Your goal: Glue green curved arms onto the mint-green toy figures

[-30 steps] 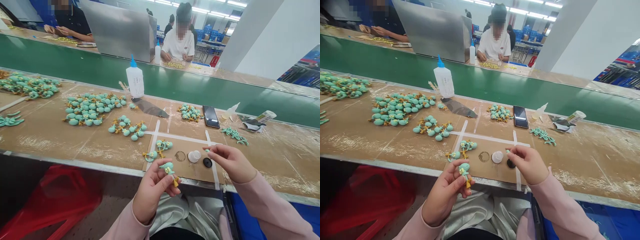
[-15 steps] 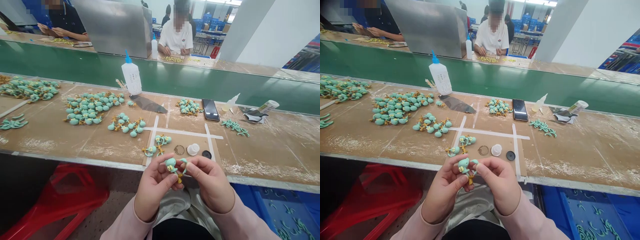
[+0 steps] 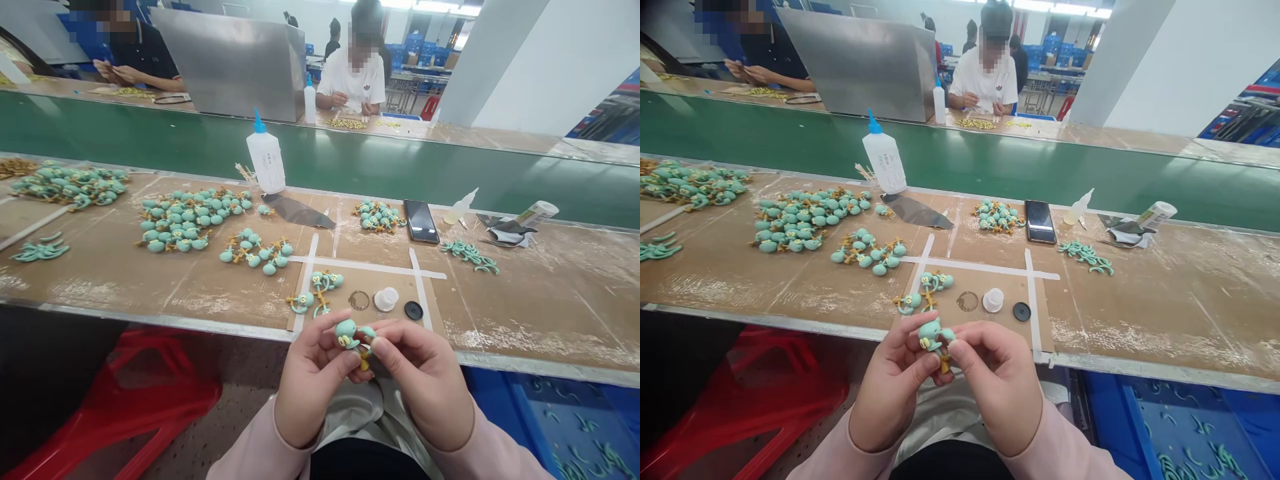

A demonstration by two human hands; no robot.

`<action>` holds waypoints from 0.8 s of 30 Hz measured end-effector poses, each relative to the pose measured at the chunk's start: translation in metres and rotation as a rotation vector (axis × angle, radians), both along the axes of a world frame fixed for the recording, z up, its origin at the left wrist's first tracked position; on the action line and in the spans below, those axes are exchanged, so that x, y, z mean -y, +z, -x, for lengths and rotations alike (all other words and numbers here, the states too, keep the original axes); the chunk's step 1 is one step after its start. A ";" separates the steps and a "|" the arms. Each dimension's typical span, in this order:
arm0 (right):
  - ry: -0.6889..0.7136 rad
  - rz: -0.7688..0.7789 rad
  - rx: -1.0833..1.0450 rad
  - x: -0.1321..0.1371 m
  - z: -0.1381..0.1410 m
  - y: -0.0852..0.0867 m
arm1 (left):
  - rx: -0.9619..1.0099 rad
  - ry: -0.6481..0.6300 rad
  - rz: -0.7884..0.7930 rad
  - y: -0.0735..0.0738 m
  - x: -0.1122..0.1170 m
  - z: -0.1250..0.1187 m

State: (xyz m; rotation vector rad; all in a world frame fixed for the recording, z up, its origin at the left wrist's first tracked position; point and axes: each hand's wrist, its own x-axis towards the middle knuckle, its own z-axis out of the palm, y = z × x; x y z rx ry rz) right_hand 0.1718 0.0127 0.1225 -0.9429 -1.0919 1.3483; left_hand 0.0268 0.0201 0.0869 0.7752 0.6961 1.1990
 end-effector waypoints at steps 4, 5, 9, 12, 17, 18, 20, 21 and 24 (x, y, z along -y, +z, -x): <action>0.014 -0.026 0.093 0.001 -0.002 0.002 | 0.003 0.028 -0.034 0.002 0.000 -0.002; 0.002 -0.055 0.168 0.001 -0.003 0.003 | -0.012 0.037 -0.044 0.003 0.000 -0.002; -0.098 -0.289 0.522 0.002 -0.003 0.006 | -0.145 0.072 -0.105 0.006 0.002 -0.002; -0.188 -0.464 0.683 0.005 -0.002 0.005 | -0.269 0.079 -0.160 0.010 0.005 0.000; -0.217 -0.717 0.855 0.011 -0.001 -0.008 | -0.215 -0.005 -0.169 0.016 0.010 0.002; -0.207 -0.755 0.872 0.011 -0.001 -0.009 | -0.180 -0.002 -0.169 0.016 0.010 0.002; -0.176 -0.809 0.888 0.011 0.000 -0.010 | -0.149 0.041 -0.161 0.016 0.009 0.000; -0.163 -0.825 0.884 0.010 0.000 -0.010 | -0.147 0.064 -0.151 0.016 0.008 0.000; -0.169 -0.823 0.844 0.009 0.000 -0.002 | -0.094 0.050 -0.166 0.015 0.008 -0.002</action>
